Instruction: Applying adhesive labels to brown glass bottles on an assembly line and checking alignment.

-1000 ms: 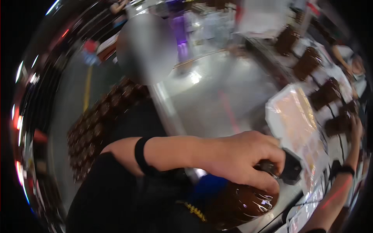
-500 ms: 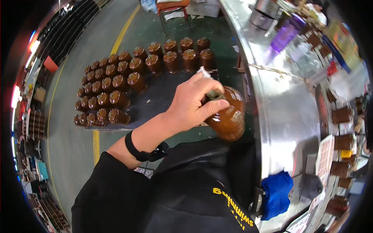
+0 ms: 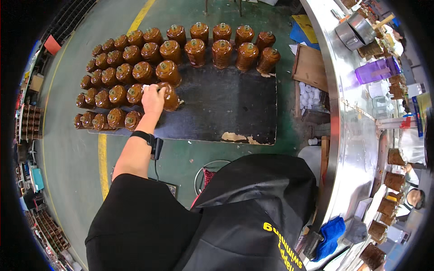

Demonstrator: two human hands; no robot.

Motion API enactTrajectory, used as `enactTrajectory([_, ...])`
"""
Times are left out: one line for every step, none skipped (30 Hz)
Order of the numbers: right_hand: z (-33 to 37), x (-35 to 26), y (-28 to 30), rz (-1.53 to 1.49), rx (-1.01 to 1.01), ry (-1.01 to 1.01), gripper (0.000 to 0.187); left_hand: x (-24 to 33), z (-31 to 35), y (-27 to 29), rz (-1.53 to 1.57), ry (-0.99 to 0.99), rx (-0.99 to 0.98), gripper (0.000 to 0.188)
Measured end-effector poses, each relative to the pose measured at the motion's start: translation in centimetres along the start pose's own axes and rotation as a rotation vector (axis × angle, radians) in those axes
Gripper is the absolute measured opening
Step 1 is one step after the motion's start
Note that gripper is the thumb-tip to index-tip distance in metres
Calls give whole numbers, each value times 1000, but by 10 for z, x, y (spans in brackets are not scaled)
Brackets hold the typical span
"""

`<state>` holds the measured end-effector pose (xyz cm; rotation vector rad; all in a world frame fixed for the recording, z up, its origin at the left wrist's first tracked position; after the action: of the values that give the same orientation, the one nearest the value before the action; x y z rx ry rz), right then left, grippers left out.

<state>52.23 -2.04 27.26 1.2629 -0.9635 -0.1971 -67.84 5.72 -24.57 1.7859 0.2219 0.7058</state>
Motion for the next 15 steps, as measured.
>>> enactTrajectory([-1,-16,2,-56,-5,8,58,-20,4,-1,-36,78,-25,32])
enactTrajectory([4,-14,1,-116,-7,-4,57,-30,4,-7,-32,160,-68,34])
enactTrajectory([9,-12,-1,-177,-10,-15,57,-37,6,-9,-30,177,-81,35])
enactTrajectory([14,-10,-4,-239,-16,-25,57,-44,7,-9,-14,216,-73,36])
enactTrajectory([18,-5,-8,-302,-19,-38,56,-47,6,-10,6,252,-64,36])
enactTrajectory([22,0,-14,-366,-25,-50,56,-48,5,-8,6,248,-66,36])
enactTrajectory([26,5,-23,-432,-33,-63,56,-50,3,-5,-4,262,-79,38])
enactTrajectory([34,15,-33,-499,-38,-84,56,-50,-1,-6,-9,271,-94,40])
enactTrajectory([43,27,-45,-568,-44,-107,56,-50,-3,-2,-7,255,-94,40])
enactTrajectory([46,32,-41,-491,21,-137,63,-43,-7,-5,-78,249,-156,42])
enactTrajectory([56,38,-42,-600,71,-52,62,-28,-14,-13,-133,219,-219,44])
enactTrajectory([65,42,-45,-789,211,85,58,-14,-17,-14,-310,146,-274,45])
enactTrajectory([85,52,-40,-687,242,56,51,42,-10,-1,-409,197,-270,41])
enactTrajectory([92,54,-30,-662,197,49,42,45,-5,-1,-400,107,-86,39])
enactTrajectory([119,44,-20,-383,446,157,33,83,-7,-5,-412,96,-155,44])
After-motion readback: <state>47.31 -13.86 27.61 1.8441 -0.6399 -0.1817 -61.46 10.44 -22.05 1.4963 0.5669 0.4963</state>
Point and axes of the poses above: each hand's wrist, its own z-axis away from the middle knuckle, its own y-axis out of the back of the hand, x = y × z, the point moved 6 cm from there along -z, towards the middle knuckle, and after that the axes turned 14 degrees about -x, right-handed, at the moved point
